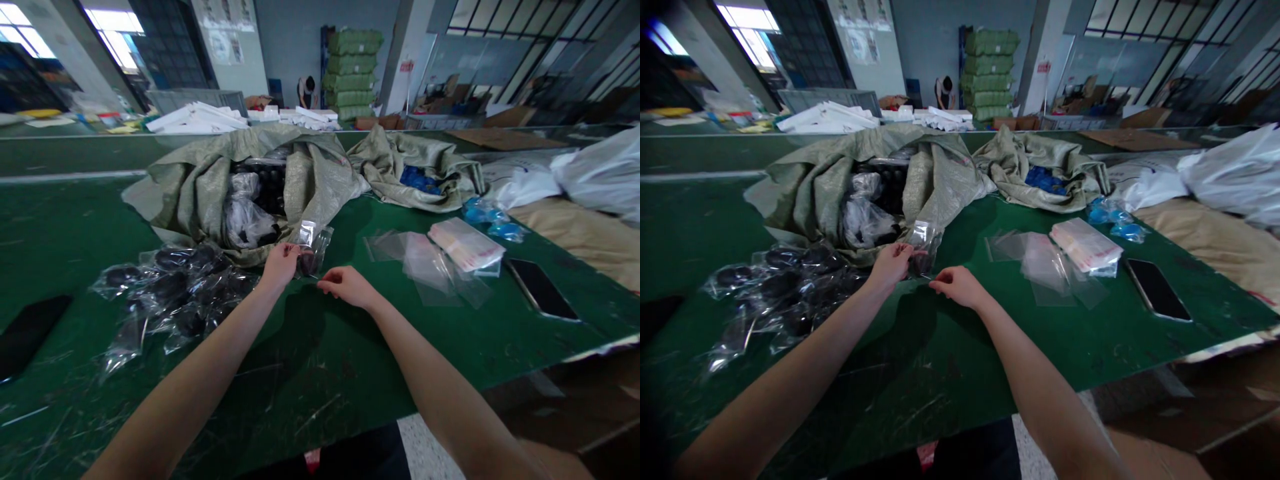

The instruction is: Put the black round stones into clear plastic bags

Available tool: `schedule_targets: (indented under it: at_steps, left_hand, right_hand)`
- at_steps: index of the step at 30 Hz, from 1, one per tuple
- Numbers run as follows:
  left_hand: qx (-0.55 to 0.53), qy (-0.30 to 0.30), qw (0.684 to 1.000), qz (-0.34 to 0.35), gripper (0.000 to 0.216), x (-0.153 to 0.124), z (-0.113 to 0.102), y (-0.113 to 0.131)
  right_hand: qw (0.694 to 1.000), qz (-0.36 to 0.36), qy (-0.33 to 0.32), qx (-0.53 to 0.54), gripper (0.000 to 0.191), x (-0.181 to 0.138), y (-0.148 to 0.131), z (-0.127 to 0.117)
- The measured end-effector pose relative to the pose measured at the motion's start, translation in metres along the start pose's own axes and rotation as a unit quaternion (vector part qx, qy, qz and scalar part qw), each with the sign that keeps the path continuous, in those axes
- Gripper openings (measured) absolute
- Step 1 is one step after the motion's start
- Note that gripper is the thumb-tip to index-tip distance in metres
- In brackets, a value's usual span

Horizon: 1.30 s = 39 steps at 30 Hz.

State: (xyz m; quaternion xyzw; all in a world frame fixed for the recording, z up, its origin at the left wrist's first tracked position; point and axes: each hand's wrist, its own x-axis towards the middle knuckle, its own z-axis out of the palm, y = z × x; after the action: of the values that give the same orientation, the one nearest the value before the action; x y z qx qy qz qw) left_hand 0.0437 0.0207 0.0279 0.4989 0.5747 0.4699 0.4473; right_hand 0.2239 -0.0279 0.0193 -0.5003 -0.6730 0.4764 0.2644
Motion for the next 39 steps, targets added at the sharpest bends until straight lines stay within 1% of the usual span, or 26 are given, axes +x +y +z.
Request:
schedule_targets:
  at_steps: [2, 6, 9, 11, 12, 14, 16, 18, 19, 21, 25, 29, 31, 33, 35, 39]
  left_hand:
    - [-0.013, 0.002, 1.000, -0.004, 0.012, 0.000, 0.000, 0.001]
    - [-0.018, 0.026, 0.999, -0.023, 0.012, -0.001, 0.000, 0.003]
    - [-0.006, 0.024, 0.999, -0.043, 0.012, -0.001, 0.000, 0.001]
    - [0.013, 0.013, 0.999, -0.043, 0.012, 0.000, 0.001, -0.003]
    - [0.025, 0.009, 0.999, -0.037, 0.012, 0.000, 0.002, -0.004]
    - [0.047, 0.004, 0.999, -0.022, 0.014, -0.001, 0.004, -0.007]
    - [0.063, -0.003, 0.998, -0.012, 0.015, -0.004, 0.006, -0.006]
    - [0.075, -0.013, 0.997, -0.013, 0.014, -0.009, 0.010, -0.004]
    - [0.077, -0.018, 0.997, -0.016, 0.013, -0.011, 0.011, -0.003]
    - [0.081, -0.026, 0.996, -0.018, 0.012, -0.015, 0.014, -0.001]
    - [0.111, -0.029, 0.993, 0.007, 0.013, -0.017, 0.015, -0.001]
    - [0.106, -0.024, 0.994, -0.012, 0.014, -0.014, 0.013, -0.003]
    - [0.109, -0.018, 0.994, -0.021, 0.014, -0.013, 0.012, -0.003]
    - [0.106, -0.017, 0.994, -0.028, 0.014, -0.012, 0.012, -0.004]
    - [0.102, -0.019, 0.994, -0.029, 0.014, -0.011, 0.011, -0.006]
    - [0.105, -0.015, 0.994, -0.023, 0.013, -0.009, 0.010, -0.010]
  right_hand:
    - [1.000, -0.001, 0.011, 0.017, 0.017, 0.002, 0.000, 0.004]
    - [0.998, -0.010, 0.037, 0.056, 0.014, 0.004, 0.002, 0.005]
    - [0.998, 0.006, 0.014, 0.067, 0.014, 0.002, 0.003, 0.003]
    - [0.999, 0.024, -0.002, 0.047, 0.016, 0.001, 0.003, 0.001]
    - [0.999, 0.033, 0.003, 0.040, 0.019, 0.001, 0.003, -0.001]
    - [0.997, 0.034, 0.051, 0.055, 0.029, 0.002, 0.004, -0.003]
    - [0.985, 0.008, 0.131, 0.109, 0.037, 0.005, 0.006, -0.005]
    - [0.965, -0.022, 0.206, 0.163, 0.037, 0.008, 0.007, -0.004]
    - [0.956, -0.032, 0.230, 0.180, 0.037, 0.010, 0.007, -0.004]
    - [0.945, -0.042, 0.254, 0.201, 0.034, 0.011, 0.007, -0.001]
    - [0.933, -0.066, 0.265, 0.233, 0.028, 0.012, 0.009, 0.005]
    - [0.914, -0.057, 0.290, 0.277, 0.026, 0.015, 0.013, 0.004]
    - [0.909, -0.042, 0.285, 0.302, 0.028, 0.015, 0.014, 0.002]
    - [0.916, -0.029, 0.263, 0.302, 0.031, 0.014, 0.012, 0.002]
    - [0.931, -0.015, 0.243, 0.274, 0.033, 0.012, 0.009, 0.003]
    - [0.949, -0.011, 0.235, 0.210, 0.030, 0.009, 0.005, 0.007]
